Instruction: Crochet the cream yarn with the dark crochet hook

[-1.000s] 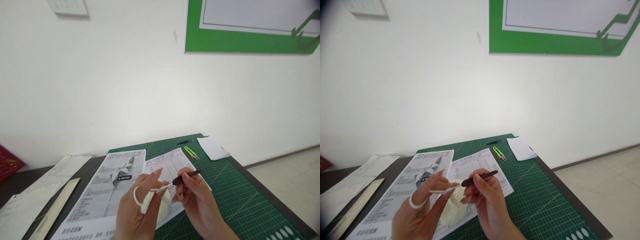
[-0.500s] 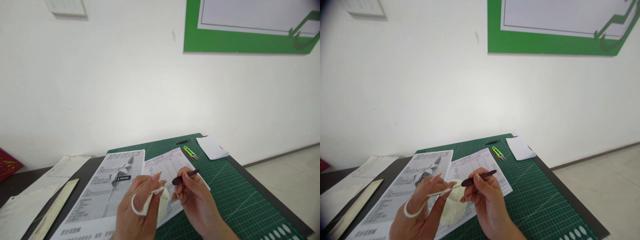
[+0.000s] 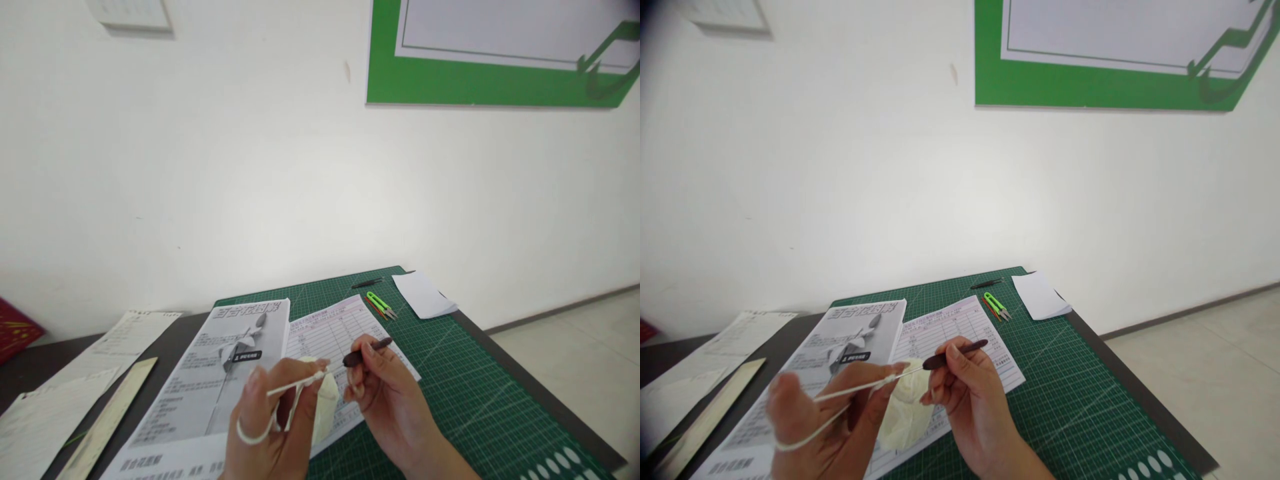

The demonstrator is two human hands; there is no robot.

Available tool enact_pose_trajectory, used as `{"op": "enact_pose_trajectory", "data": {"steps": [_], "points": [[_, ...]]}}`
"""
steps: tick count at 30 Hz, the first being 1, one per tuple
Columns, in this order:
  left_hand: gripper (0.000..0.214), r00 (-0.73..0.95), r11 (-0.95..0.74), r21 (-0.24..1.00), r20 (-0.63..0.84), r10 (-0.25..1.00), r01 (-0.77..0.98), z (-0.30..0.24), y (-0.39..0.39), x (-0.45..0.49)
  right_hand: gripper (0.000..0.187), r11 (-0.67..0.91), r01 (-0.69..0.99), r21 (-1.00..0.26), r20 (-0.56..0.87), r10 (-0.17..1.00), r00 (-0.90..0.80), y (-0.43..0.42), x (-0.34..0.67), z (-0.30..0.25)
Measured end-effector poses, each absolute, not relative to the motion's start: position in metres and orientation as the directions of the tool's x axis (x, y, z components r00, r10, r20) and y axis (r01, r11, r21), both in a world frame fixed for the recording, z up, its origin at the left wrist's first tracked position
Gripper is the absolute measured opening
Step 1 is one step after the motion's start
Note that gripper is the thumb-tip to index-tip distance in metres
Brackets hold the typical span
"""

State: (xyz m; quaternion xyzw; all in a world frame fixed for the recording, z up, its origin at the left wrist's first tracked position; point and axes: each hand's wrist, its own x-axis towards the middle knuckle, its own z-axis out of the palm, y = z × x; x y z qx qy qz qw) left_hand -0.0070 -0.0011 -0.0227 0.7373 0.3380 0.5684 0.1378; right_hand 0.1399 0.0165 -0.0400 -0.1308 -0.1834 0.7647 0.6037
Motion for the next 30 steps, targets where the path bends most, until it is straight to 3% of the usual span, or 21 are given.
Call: {"op": "enact_pose_trajectory", "data": {"steps": [3, 6, 11, 20, 25, 30], "points": [[0.084, 0.143, -0.742, 0.613, 0.736, 0.661, 0.272, -0.017, 0.001, -0.005, 0.007, -0.172, -0.875, -0.452, 0.018, 0.979, -0.201, 0.018, 0.141, -0.039], [0.072, 0.174, -0.656, 0.670, 0.641, 0.747, 0.348, -0.008, 0.001, -0.004, 0.007, -0.134, -0.869, -0.476, 0.016, 0.987, -0.160, 0.019, 0.142, -0.036], [0.056, 0.247, -0.567, 0.645, 0.521, 0.817, 0.512, 0.001, -0.002, -0.012, 0.008, -0.079, -0.853, -0.515, 0.019, 0.994, -0.104, 0.020, 0.142, -0.034], [0.053, 0.331, -0.697, 0.573, 0.618, 0.713, 0.431, -0.002, 0.005, -0.018, 0.011, -0.050, -0.811, -0.582, 0.035, 0.996, -0.087, 0.017, 0.140, -0.036], [0.055, 0.449, -0.786, 0.512, 0.645, 0.618, 0.346, 0.004, 0.005, -0.017, 0.012, -0.071, -0.825, -0.561, 0.019, 0.995, -0.099, 0.018, 0.140, -0.035], [0.055, 0.430, -0.805, 0.459, 0.683, 0.591, 0.377, 0.003, 0.006, -0.016, 0.012, -0.110, -0.829, -0.548, 0.005, 0.991, -0.135, 0.018, 0.140, -0.036]]}}
